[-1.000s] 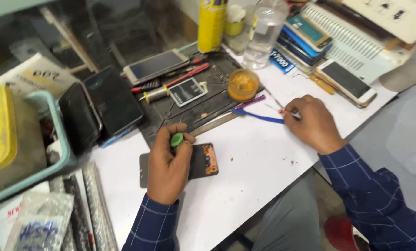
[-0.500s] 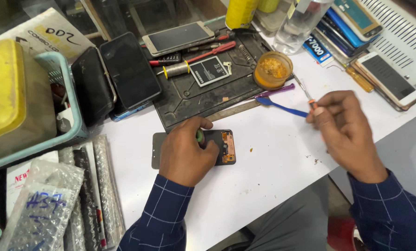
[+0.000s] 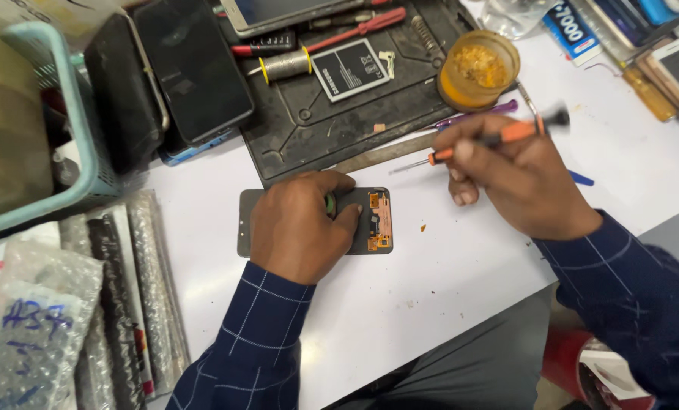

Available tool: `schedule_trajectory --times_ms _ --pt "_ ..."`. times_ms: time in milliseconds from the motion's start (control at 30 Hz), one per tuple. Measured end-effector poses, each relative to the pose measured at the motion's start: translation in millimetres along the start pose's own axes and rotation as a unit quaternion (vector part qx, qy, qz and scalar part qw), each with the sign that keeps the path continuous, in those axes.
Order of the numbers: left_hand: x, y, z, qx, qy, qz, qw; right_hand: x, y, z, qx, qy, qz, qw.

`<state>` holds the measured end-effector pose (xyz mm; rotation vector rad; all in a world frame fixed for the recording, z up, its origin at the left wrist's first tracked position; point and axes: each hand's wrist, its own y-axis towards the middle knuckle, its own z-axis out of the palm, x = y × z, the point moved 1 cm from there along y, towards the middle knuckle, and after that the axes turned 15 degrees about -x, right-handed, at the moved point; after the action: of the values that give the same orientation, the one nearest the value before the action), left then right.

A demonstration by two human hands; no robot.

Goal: The person holds a disassembled phone motherboard on the workbench and uses a soldering iron to solder components on the board, steadying it with the other hand. They briefly set the board down, reposition it, and later use a screwdriver and tweezers to work on the board's components.

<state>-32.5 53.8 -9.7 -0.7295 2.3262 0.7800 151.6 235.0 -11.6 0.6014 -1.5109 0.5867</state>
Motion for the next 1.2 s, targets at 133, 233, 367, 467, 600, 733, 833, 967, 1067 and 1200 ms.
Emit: schedule_trajectory --times_ms 133,233,367,467,600,733,833,967,1067,1200 --pt "-0.9 -1.2 -0.3 0.017 0.010 -0.029 0.999 -14.5 19.5 4.2 -0.022 0.003 -0.018 1.000" --pt "-2.3 -2.4 -0.9 0.013 0.004 -0.034 0.999 -20.5 23.0 10.0 0.014 0.011 -0.028 0.999" --pt "-1.9 -4.3 -3.4 0.002 -0.013 -0.014 1.000 -22.1 18.0 11.5 0.016 -0.055 -0.064 0.996" --pt "-2.9 -4.9 -3.6 0.005 -0.012 -0.018 1.000 -20.8 14.2 10.3 0.010 -0.148 -0.088 0.985" --pt "-4.7 -5.0 -5.3 0.022 -0.010 -0.052 0.998 -18.0 13.6 14.0 0.007 -0.213 -0.114 0.970" --pt "-7.1 -5.5 -6.0 0.005 -0.018 -0.021 1.000 -13.1 11.8 18.0 0.007 -0.230 -0.106 0.968" --pt "-6.7 -5.7 -5.9 0.017 -0.024 -0.041 0.999 -10.3 11.6 19.7 0.009 -0.235 -0.110 0.966" --pt "-6.4 -6.8 -5.8 0.016 -0.022 -0.041 0.999 -8.5 13.1 20.5 0.014 -0.249 -0.109 0.962" --pt "-5.4 -7.7 -4.4 0.033 -0.013 -0.058 0.998 -8.0 12.4 21.7 0.014 -0.251 -0.099 0.963" --pt "-5.3 -9.4 -1.7 0.036 -0.011 -0.050 0.998 -6.7 13.0 22.7 0.020 -0.256 -0.093 0.962"
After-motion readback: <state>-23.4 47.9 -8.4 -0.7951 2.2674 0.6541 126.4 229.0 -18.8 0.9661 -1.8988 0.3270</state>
